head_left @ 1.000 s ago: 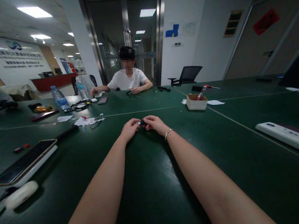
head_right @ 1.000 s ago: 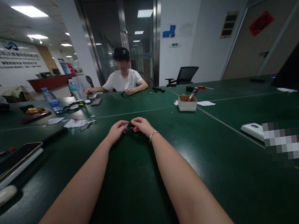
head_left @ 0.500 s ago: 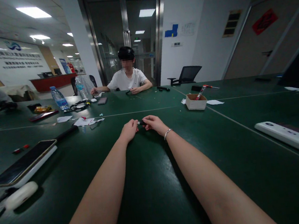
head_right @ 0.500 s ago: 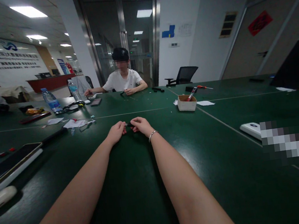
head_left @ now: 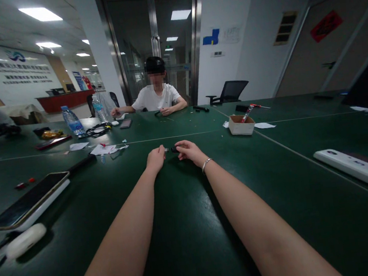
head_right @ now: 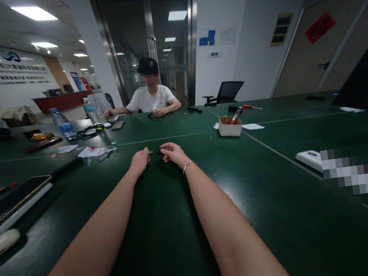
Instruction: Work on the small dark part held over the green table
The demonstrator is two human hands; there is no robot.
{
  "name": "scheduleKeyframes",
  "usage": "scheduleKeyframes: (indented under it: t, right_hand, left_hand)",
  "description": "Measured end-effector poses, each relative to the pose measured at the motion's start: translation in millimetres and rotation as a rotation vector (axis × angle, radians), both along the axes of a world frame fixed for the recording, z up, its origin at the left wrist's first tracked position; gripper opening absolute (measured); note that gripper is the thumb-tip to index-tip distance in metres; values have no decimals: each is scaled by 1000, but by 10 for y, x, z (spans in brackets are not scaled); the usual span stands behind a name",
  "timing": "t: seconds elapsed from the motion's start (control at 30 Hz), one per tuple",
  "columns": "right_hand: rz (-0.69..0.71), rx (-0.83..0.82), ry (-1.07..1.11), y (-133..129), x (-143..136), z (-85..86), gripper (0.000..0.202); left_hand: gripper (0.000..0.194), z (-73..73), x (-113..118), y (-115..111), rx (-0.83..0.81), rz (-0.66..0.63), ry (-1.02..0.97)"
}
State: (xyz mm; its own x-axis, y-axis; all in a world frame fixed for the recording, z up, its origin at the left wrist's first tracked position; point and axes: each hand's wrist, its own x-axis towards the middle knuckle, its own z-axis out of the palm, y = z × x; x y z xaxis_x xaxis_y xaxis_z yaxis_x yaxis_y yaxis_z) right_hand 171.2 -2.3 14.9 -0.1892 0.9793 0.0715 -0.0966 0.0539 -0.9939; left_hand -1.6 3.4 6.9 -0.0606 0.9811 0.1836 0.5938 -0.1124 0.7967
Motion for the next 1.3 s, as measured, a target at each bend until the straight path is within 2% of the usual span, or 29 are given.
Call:
scheduleKeyframes:
  t: [0.3,0.57,0.97,1.3]
  right_hand:
    - [44,38,-54,38,-9,-39,14]
    - [87,63,-42,83,19,-98,20]
    - [91,60,-46,30,1,-54,27]
    - [88,41,-43,35,12,-62,20]
  left_hand:
    - [52,58,59,-110,20,-77,123]
    - [53,95,63,-145,0,-70,93]
    - [55,78,61,-78,-33,-22,110]
    - [55,86,65,-123,1,-61,136]
